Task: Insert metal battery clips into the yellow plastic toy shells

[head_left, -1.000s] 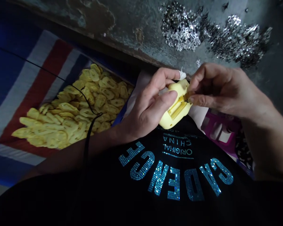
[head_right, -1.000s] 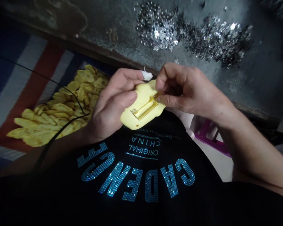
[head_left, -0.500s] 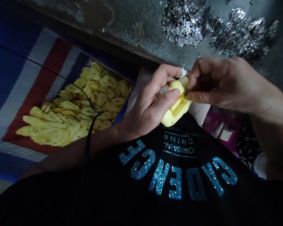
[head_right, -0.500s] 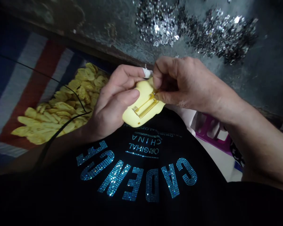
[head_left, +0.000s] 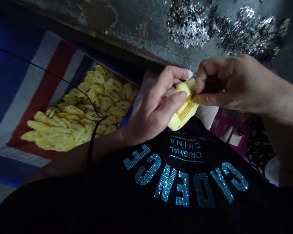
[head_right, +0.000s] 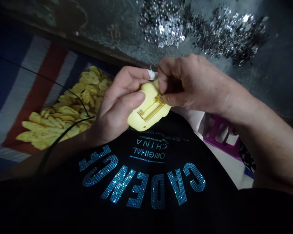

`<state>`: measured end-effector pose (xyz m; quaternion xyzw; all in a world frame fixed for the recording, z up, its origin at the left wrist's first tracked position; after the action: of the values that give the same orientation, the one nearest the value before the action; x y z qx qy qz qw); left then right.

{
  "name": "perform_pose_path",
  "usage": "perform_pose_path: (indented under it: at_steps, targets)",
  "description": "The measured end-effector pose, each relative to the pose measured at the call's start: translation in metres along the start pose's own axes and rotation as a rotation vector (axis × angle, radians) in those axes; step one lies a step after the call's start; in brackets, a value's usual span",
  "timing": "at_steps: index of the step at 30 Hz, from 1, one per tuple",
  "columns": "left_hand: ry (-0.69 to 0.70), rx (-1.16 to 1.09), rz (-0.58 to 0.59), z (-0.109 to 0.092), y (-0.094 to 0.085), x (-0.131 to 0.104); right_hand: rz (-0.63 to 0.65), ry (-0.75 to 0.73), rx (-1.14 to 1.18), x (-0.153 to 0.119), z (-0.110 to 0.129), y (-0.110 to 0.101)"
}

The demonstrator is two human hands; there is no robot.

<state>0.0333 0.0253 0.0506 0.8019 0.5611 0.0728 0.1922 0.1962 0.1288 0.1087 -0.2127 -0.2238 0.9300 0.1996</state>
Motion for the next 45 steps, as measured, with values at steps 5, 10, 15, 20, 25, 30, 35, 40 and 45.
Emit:
perform_pose_path:
  at_steps: [5, 10, 15, 20, 25, 30, 35, 40, 45]
  targets:
    - [0.021, -0.033, 0.022, 0.002, 0.002, 0.002, -0.032, 0.079, 0.128, 0.001, 0.000, -0.003]
    - [-0.005, -0.097, 0.043, 0.003, 0.004, 0.003, -0.037, 0.218, 0.054, 0.011, 0.006, -0.001]
    - [-0.016, -0.039, 0.050, 0.008, 0.003, 0.004, -0.035, 0.124, -0.074, 0.010, 0.009, -0.001]
    - [-0.002, -0.019, 0.065, 0.014, -0.001, 0.007, -0.015, 0.051, -0.049, 0.005, 0.000, -0.003]
    - [-0.019, 0.017, 0.034, 0.015, -0.005, 0.008, -0.112, -0.016, 0.211, -0.011, -0.011, 0.006]
    - [0.040, 0.139, 0.007, 0.012, -0.005, 0.007, -0.365, -0.016, 0.302, -0.029, -0.032, 0.026]
    - [0.184, 0.478, 0.025, 0.002, 0.001, 0.005, -0.350, -0.043, 0.390, -0.026, -0.049, 0.045]
    - [0.444, 0.739, 0.096, -0.004, 0.013, 0.005, -0.434, -0.074, 0.298, -0.027, -0.051, 0.052]
    - [0.501, 0.849, 0.153, -0.003, 0.021, 0.004, -0.663, -0.175, 0.154, -0.042, -0.052, 0.068]
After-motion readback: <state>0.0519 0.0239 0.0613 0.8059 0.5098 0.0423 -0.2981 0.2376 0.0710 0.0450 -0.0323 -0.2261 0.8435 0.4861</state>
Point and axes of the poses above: each hand's wrist, its own x-axis towards the middle knuckle, its own y-axis out of the palm, z = x × y, the point moved 5 cm from there along x, towards the middle knuckle, and after that the axes turned 11 degrees about z, right-handed, at the moved point
